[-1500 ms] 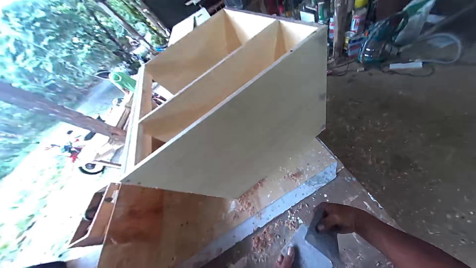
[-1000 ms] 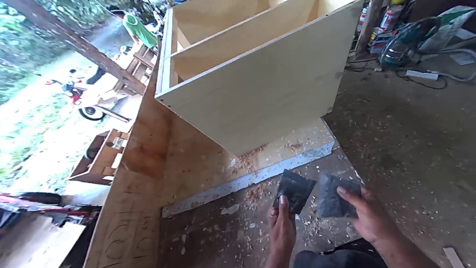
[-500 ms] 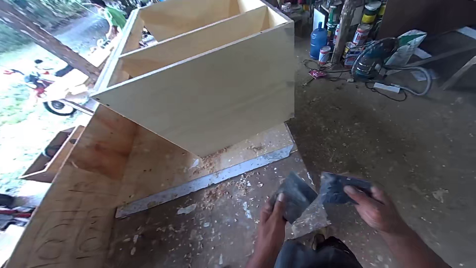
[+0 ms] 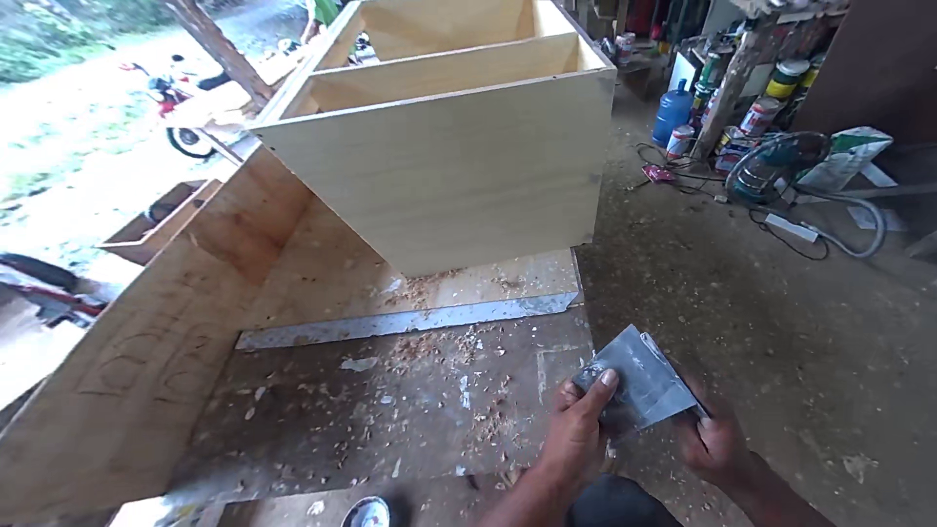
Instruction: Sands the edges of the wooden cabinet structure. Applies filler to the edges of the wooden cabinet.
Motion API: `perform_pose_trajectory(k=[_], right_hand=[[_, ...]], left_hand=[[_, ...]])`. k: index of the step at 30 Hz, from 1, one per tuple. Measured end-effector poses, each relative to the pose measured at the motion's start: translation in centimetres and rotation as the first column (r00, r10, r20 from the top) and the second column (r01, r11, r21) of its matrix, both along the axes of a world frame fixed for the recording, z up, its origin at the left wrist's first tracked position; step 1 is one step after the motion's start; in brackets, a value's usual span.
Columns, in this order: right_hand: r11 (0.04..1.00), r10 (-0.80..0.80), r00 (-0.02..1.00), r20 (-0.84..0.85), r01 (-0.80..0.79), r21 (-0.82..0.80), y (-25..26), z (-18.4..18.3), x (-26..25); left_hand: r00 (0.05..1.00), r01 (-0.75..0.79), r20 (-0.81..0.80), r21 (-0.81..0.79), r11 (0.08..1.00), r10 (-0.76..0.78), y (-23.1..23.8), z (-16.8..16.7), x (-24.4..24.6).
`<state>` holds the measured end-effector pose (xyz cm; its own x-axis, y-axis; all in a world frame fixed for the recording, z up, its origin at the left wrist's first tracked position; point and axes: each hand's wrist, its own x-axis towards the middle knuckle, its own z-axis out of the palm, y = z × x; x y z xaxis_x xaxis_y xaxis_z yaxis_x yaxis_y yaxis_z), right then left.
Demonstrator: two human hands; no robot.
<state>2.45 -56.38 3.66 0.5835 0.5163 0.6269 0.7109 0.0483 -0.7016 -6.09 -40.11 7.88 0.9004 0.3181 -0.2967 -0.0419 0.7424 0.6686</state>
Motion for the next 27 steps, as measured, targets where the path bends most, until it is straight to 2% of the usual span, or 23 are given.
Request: perform_pose_trajectory(k=[3,5,6,7,8,9,10,11,12,15,20,24,27], right_hand=[[0.997,-0.021,0.999,0.040,0.023,-0.070,0.5,-0.8,-0.1],[0.957,-0.078,0.992,0.096,0.102,-0.273,0.5,-1.8,-0.3],[0.917,-0.094,0.992,0.081,0.118,-0.380,0.8,-2.1,-0.3],[0.891,-0.137,0.989,-0.054,0.099,-0.444,1.1,-2.4,-0.3],[0.908,-0.212,0.935,-0.286,0.081,-0.411,1.2,-2.5,0.0],[0.953,-0.250,0.822,-0.512,0.115,-0.280,1.2,-2.6,0.9],[0.976,-0.206,0.676,-0.708,0.192,-0.101,1.5,-2.2,1.7],[0.963,-0.120,0.545,-0.830,0.267,0.036,1.9,-1.1,1.8],[0.944,-0.041,0.474,-0.880,0.307,0.122,2.6,0.2,1.2],[0.921,0.133,0.453,-0.881,0.272,0.279,6.4,3.3,-2.5],[0.906,0.198,0.427,-0.883,0.265,0.331,14.0,3.1,-4.7],[0.926,0.169,0.432,-0.886,0.237,0.293,20.4,2.0,-5.9],[0.936,0.149,0.429,-0.891,0.230,0.267,27.3,1.3,-7.6]], left_hand=[[0.999,-0.030,0.015,0.088,0.996,0.029,1.1,-0.1,0.1],[0.997,-0.040,0.075,0.173,0.984,0.028,2.2,-0.6,-0.1],[0.990,-0.049,0.142,0.239,0.970,0.015,2.8,-0.9,-0.2],[0.976,-0.069,0.218,0.317,0.946,-0.002,3.5,-1.1,-0.4],[0.958,-0.114,0.285,0.391,0.913,-0.002,4.3,-1.2,-0.6],[0.940,-0.187,0.342,0.457,0.869,0.022,5.2,-1.3,-0.7],[0.923,-0.268,0.378,0.504,0.821,0.070,6.1,-1.5,-0.8],[0.908,-0.335,0.401,0.528,0.780,0.118,6.8,-1.8,-1.1],[0.896,-0.382,0.417,0.541,0.749,0.156,7.3,-2.1,-1.5],[0.869,-0.458,0.449,0.573,0.680,0.207,8.1,-2.8,-2.2],[0.871,-0.467,0.455,0.651,0.598,0.185,10.3,-3.7,-3.9],[0.899,-0.420,0.417,0.727,0.544,0.136,16.6,-4.7,-5.6],[0.921,-0.371,0.379,0.777,0.509,0.094,23.5,-5.5,-7.4]])
